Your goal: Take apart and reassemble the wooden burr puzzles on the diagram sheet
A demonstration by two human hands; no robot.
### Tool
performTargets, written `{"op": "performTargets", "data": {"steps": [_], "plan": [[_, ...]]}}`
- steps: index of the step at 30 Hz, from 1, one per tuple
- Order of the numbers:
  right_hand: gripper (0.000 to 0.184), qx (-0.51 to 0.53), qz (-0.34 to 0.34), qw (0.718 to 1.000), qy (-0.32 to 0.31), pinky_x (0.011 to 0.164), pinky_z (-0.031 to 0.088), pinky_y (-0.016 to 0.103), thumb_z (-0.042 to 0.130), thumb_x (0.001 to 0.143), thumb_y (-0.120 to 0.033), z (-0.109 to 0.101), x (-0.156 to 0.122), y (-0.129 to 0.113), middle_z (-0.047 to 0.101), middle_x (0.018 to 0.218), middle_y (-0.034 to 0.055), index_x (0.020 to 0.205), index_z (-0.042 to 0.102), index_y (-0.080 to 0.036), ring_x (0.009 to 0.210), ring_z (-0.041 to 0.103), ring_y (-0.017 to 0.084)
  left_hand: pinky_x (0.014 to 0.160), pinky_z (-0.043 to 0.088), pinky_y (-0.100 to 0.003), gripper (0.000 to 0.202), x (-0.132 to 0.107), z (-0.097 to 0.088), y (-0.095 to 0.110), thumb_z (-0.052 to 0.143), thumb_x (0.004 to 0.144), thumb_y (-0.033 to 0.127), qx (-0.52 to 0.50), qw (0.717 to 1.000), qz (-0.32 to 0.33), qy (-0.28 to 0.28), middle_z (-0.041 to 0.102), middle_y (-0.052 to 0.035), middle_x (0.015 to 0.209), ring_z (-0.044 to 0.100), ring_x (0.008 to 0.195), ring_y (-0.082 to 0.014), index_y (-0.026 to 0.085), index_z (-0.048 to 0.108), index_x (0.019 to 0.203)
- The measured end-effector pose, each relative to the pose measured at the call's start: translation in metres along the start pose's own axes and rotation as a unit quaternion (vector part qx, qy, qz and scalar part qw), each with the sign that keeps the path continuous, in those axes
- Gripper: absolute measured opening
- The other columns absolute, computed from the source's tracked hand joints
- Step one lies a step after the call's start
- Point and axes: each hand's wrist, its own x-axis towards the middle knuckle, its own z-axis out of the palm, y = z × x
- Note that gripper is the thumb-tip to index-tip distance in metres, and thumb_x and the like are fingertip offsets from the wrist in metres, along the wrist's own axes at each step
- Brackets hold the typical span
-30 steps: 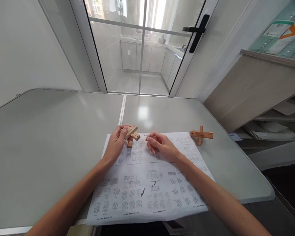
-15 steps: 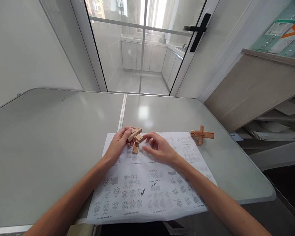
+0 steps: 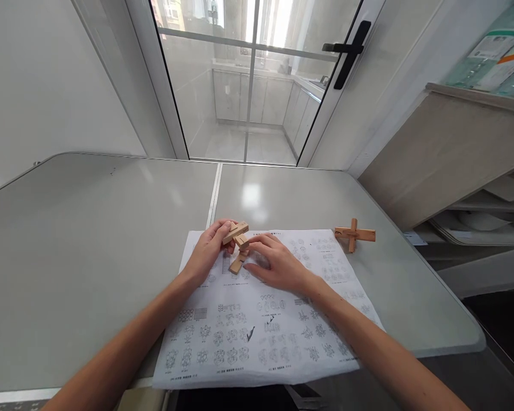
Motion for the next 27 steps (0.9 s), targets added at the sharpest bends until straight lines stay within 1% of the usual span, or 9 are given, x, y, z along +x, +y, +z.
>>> {"op": "performTargets", "data": {"steps": [6, 10, 12, 15, 17, 18, 22, 24, 27], "plan": [[0.023, 0.005, 0.014, 1.0, 0.012, 0.096, 0.053, 0.044, 0.069, 0.097, -0.02, 0.002, 0.0, 0.002, 0.068, 0.114, 0.0066, 0.119, 0.066, -0.027, 0.109, 0.062, 0.025, 0.065, 0.045, -0.027, 0.042, 0.001, -0.001, -0.001, 0.054, 0.1, 0.058, -0.011, 1.0, -0.011, -0.006, 0.059, -0.0012, 0.081, 0.049, 0.068, -0.0138, 0.019, 0.07, 0.106], [0.012, 0.007, 0.021, 1.0, 0.02, 0.092, 0.052, 0.041, 0.067, 0.1, -0.023, 0.003, 0.0, 0.004, 0.069, 0.109, 0.0054, 0.112, 0.066, -0.026, 0.103, 0.061, 0.023, 0.058, 0.041, -0.026, 0.039, 0.001, -0.001, 0.0, 0.054, 0.1, 0.054, -0.029, 0.999, -0.025, -0.015, 0.053, -0.0004, 0.075, 0.043, 0.065, -0.014, 0.018, 0.068, 0.097], [0.009, 0.012, 0.027, 0.999, 0.02, 0.092, 0.052, 0.04, 0.067, 0.1, -0.024, 0.003, 0.0, 0.005, 0.069, 0.108, 0.0052, 0.109, 0.065, -0.026, 0.102, 0.061, 0.023, 0.057, 0.04, -0.026, 0.037, 0.001, -0.001, 0.0, 0.055, 0.099, 0.053, -0.036, 0.999, -0.032, -0.023, 0.05, 0.0003, 0.074, 0.041, 0.063, -0.0137, 0.019, 0.067, 0.093], [0.01, 0.03, 0.036, 0.999, 0.017, 0.091, 0.052, 0.039, 0.069, 0.1, -0.025, 0.002, -0.001, 0.005, 0.069, 0.113, 0.0064, 0.108, 0.064, -0.025, 0.105, 0.062, 0.023, 0.059, 0.041, -0.026, 0.039, 0.0, -0.001, 0.001, 0.053, 0.099, 0.055, -0.028, 0.998, -0.038, -0.034, 0.052, 0.0006, 0.075, 0.042, 0.063, -0.0132, 0.018, 0.067, 0.097], [0.011, 0.047, 0.051, 0.997, 0.018, 0.088, 0.052, 0.038, 0.069, 0.099, -0.026, 0.002, -0.001, 0.004, 0.07, 0.111, 0.0065, 0.109, 0.064, -0.025, 0.102, 0.062, 0.023, 0.06, 0.043, -0.026, 0.042, -0.001, 0.0, 0.002, 0.053, 0.099, 0.058, -0.003, 0.999, -0.031, -0.025, 0.054, 0.0005, 0.076, 0.044, 0.063, -0.0131, 0.018, 0.067, 0.102], [0.011, 0.058, 0.065, 0.996, 0.018, 0.086, 0.052, 0.038, 0.069, 0.099, -0.027, 0.001, -0.001, 0.004, 0.07, 0.107, 0.0059, 0.109, 0.064, -0.025, 0.098, 0.063, 0.022, 0.06, 0.043, -0.026, 0.044, -0.002, 0.001, 0.003, 0.053, 0.099, 0.06, 0.018, 0.999, -0.021, -0.016, 0.056, 0.0001, 0.078, 0.047, 0.064, -0.0134, 0.019, 0.067, 0.104], [0.014, 0.12, 0.13, 0.984, 0.025, 0.067, 0.049, 0.032, 0.068, 0.098, -0.033, 0.001, -0.002, 0.001, 0.068, 0.085, 0.0006, 0.106, 0.062, -0.024, 0.07, 0.058, 0.016, 0.07, 0.049, -0.027, 0.04, -0.008, 0.004, 0.006, 0.053, 0.1, 0.058, 0.124, 0.991, 0.035, 0.019, 0.068, -0.0026, 0.094, 0.06, 0.079, -0.0167, 0.021, 0.067, 0.107], [0.015, 0.137, 0.143, 0.979, 0.039, 0.062, 0.047, 0.031, 0.068, 0.097, -0.034, 0.001, -0.002, -0.001, 0.067, 0.081, -0.0003, 0.104, 0.061, -0.023, 0.065, 0.055, 0.015, 0.073, 0.051, -0.029, 0.038, -0.01, 0.005, 0.006, 0.053, 0.101, 0.057, 0.161, 0.986, 0.049, 0.023, 0.071, -0.0028, 0.097, 0.064, 0.083, -0.0182, 0.022, 0.067, 0.11], [0.016, 0.152, 0.154, 0.974, 0.063, 0.059, 0.046, 0.031, 0.067, 0.097, -0.036, 0.001, -0.001, -0.002, 0.067, 0.078, -0.0006, 0.102, 0.06, -0.023, 0.061, 0.055, 0.014, 0.074, 0.052, -0.031, 0.036, -0.012, 0.005, 0.003, 0.053, 0.101, 0.055, 0.198, 0.978, 0.068, 0.011, 0.073, -0.0026, 0.095, 0.067, 0.084, -0.0194, 0.023, 0.066, 0.113]]}}
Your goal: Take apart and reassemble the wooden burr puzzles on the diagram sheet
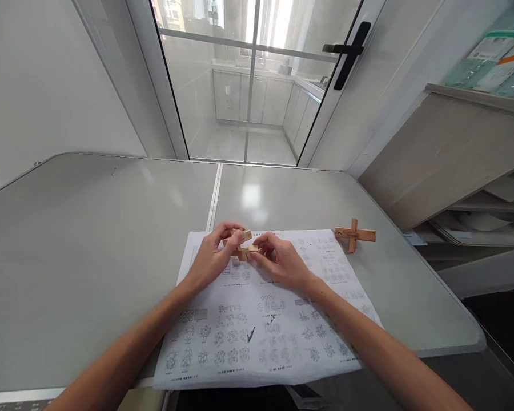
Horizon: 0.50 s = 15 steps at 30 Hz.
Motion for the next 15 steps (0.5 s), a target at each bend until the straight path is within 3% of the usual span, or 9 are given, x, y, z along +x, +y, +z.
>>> {"op": "performTargets", "data": {"steps": [6, 15], "plan": [[0.021, 0.051, 0.015, 0.998, 0.017, 0.06, 0.048, 0.031, 0.063, 0.1, -0.043, 0.0007, 0.0011, -0.003, 0.07, 0.078, 0.0002, 0.102, 0.059, -0.023, 0.066, 0.064, 0.016, 0.07, 0.05, -0.029, 0.03, -0.0019, 0.002, 0.0004, 0.055, 0.1, 0.05, 0.085, 0.994, 0.065, -0.002, 0.067, -0.0002, 0.084, 0.064, 0.078, -0.0171, 0.023, 0.068, 0.106], [0.022, 0.028, -0.02, 0.997, 0.066, 0.061, 0.05, 0.031, 0.069, 0.098, -0.044, 0.0024, 0.0003, -0.0024, 0.068, 0.073, -0.0014, 0.097, 0.06, -0.024, 0.065, 0.063, 0.016, 0.066, 0.048, -0.026, 0.03, -0.0022, 0.0019, -0.0027, 0.06, 0.099, 0.05, 0.118, 0.989, 0.082, 0.026, 0.065, 0.0016, 0.081, 0.062, 0.074, -0.0155, 0.022, 0.068, 0.106]]}}
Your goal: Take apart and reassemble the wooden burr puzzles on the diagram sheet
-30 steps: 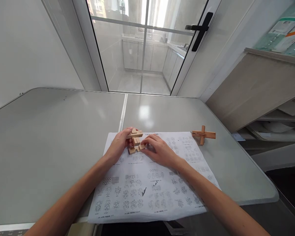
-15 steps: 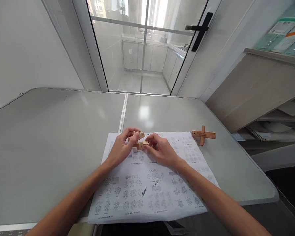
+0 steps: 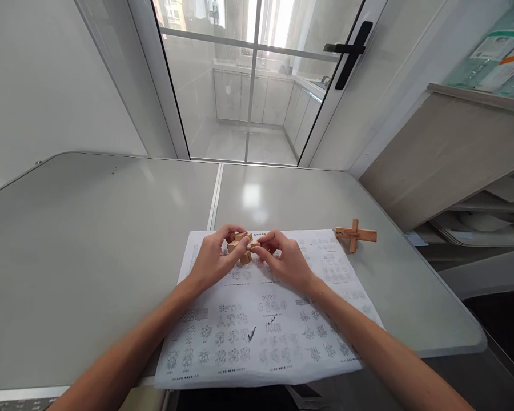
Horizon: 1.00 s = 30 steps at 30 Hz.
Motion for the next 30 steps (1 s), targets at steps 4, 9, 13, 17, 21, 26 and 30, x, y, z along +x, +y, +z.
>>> {"op": "performTargets", "data": {"steps": [4, 9, 13, 17, 21, 26, 30], "plan": [[0.021, -0.022, -0.03, 0.999, 0.006, 0.06, 0.052, 0.031, 0.068, 0.099, -0.044, 0.0003, -0.0006, 0.0046, 0.068, 0.074, -0.0012, 0.097, 0.061, -0.024, 0.064, 0.063, 0.015, 0.064, 0.048, -0.025, 0.031, 0.0002, 0.0001, -0.0014, 0.06, 0.098, 0.051, 0.005, 1.0, 0.01, -0.007, 0.066, 0.0011, 0.082, 0.063, 0.073, -0.0153, 0.022, 0.069, 0.108], [0.021, -0.039, -0.07, 0.997, 0.013, 0.059, 0.054, 0.03, 0.067, 0.1, -0.044, 0.0003, -0.0019, 0.0057, 0.072, 0.078, 0.0003, 0.098, 0.06, -0.025, 0.064, 0.066, 0.015, 0.064, 0.048, -0.025, 0.031, 0.0003, -0.001, 0.0017, 0.06, 0.099, 0.05, 0.009, 1.0, 0.022, 0.002, 0.066, 0.0012, 0.078, 0.062, 0.07, -0.015, 0.021, 0.069, 0.106], [0.023, -0.055, -0.078, 0.995, 0.021, 0.057, 0.055, 0.029, 0.067, 0.1, -0.046, 0.0008, -0.0031, 0.0046, 0.074, 0.078, 0.0005, 0.096, 0.06, -0.025, 0.062, 0.067, 0.015, 0.06, 0.046, -0.025, 0.032, -0.0002, -0.0024, 0.0019, 0.062, 0.098, 0.051, 0.006, 0.999, 0.036, -0.008, 0.069, 0.0005, 0.08, 0.06, 0.066, -0.014, 0.021, 0.069, 0.107], [0.025, -0.072, -0.081, 0.994, 0.03, 0.056, 0.055, 0.028, 0.066, 0.1, -0.048, 0.0011, -0.0037, 0.0051, 0.073, 0.077, 0.0005, 0.096, 0.059, -0.024, 0.06, 0.065, 0.015, 0.061, 0.046, -0.025, 0.034, -0.001, -0.0027, 0.0, 0.064, 0.096, 0.051, 0.017, 0.998, 0.041, -0.042, 0.066, 0.0015, 0.081, 0.057, 0.065, -0.014, 0.023, 0.067, 0.116], [0.028, -0.071, -0.078, 0.993, 0.044, 0.056, 0.054, 0.028, 0.065, 0.1, -0.051, 0.0008, -0.0027, 0.0054, 0.072, 0.074, 0.0, 0.094, 0.059, -0.024, 0.059, 0.064, 0.015, 0.067, 0.049, -0.028, 0.036, -0.0016, -0.0018, -0.0008, 0.057, 0.1, 0.045, 0.024, 0.997, 0.041, -0.058, 0.063, 0.0018, 0.083, 0.058, 0.07, -0.016, 0.024, 0.059, 0.129], [0.031, -0.05, -0.051, 0.996, 0.059, 0.055, 0.055, 0.029, 0.068, 0.098, -0.054, 0.0003, -0.0012, 0.0032, 0.074, 0.077, 0.0017, 0.093, 0.059, -0.024, 0.06, 0.067, 0.016, 0.075, 0.051, -0.033, 0.05, -0.0016, 0.0006, -0.0036, 0.073, 0.09, 0.05, 0.049, 0.993, 0.079, -0.071, 0.07, -0.0044, 0.104, 0.06, 0.083, -0.0193, 0.024, 0.056, 0.13], [0.031, -0.039, -0.025, 0.997, 0.057, 0.058, 0.056, 0.031, 0.067, 0.097, -0.054, 0.0002, -0.0008, 0.001, 0.076, 0.08, 0.0035, 0.093, 0.058, -0.024, 0.062, 0.069, 0.017, 0.081, 0.053, -0.035, 0.06, -0.0004, 0.0021, -0.0065, 0.081, 0.085, 0.047, 0.056, 0.989, 0.116, -0.069, 0.068, -0.0064, 0.115, 0.062, 0.089, -0.0202, 0.026, 0.054, 0.134]]}}
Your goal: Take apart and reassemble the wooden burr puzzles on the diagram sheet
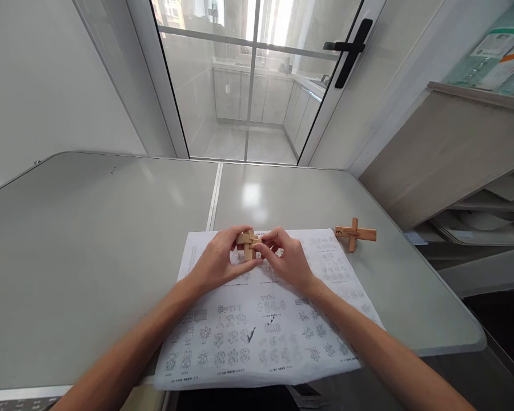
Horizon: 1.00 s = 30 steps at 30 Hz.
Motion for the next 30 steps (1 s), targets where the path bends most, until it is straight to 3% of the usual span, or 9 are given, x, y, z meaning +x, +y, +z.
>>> {"op": "performTargets", "data": {"steps": [8, 20, 30], "plan": [[0.027, 0.026, 0.015, 1.0, -0.001, 0.06, 0.056, 0.031, 0.068, 0.096, -0.049, -0.0001, 0.0, -0.0019, 0.075, 0.079, 0.003, 0.092, 0.059, -0.024, 0.064, 0.068, 0.017, 0.081, 0.057, -0.034, 0.056, 0.0012, -0.0019, 0.002, 0.082, 0.086, 0.044, 0.006, 1.0, 0.009, 0.01, 0.06, -0.005, 0.115, 0.064, 0.097, -0.021, 0.029, 0.058, 0.134], [0.032, 0.009, 0.022, 1.0, 0.0, 0.051, 0.05, 0.027, 0.067, 0.097, -0.054, 0.0007, -0.0022, -0.0016, 0.075, 0.08, 0.0037, 0.091, 0.06, -0.024, 0.062, 0.067, 0.017, 0.087, 0.056, -0.039, 0.053, 0.0013, -0.0021, 0.0011, 0.083, 0.085, 0.041, 0.029, 0.999, 0.03, 0.022, 0.063, -0.0064, 0.121, 0.066, 0.104, -0.0241, 0.028, 0.059, 0.129], [0.027, 0.004, 0.027, 1.0, 0.001, 0.051, 0.048, 0.028, 0.066, 0.098, -0.049, 0.0018, -0.0038, 0.001, 0.074, 0.082, 0.0034, 0.094, 0.059, -0.024, 0.064, 0.069, 0.017, 0.086, 0.056, -0.037, 0.053, 0.0005, -0.0023, -0.001, 0.082, 0.085, 0.042, 0.028, 0.999, 0.034, 0.013, 0.064, -0.0062, 0.122, 0.067, 0.103, -0.0233, 0.029, 0.058, 0.131]]}}
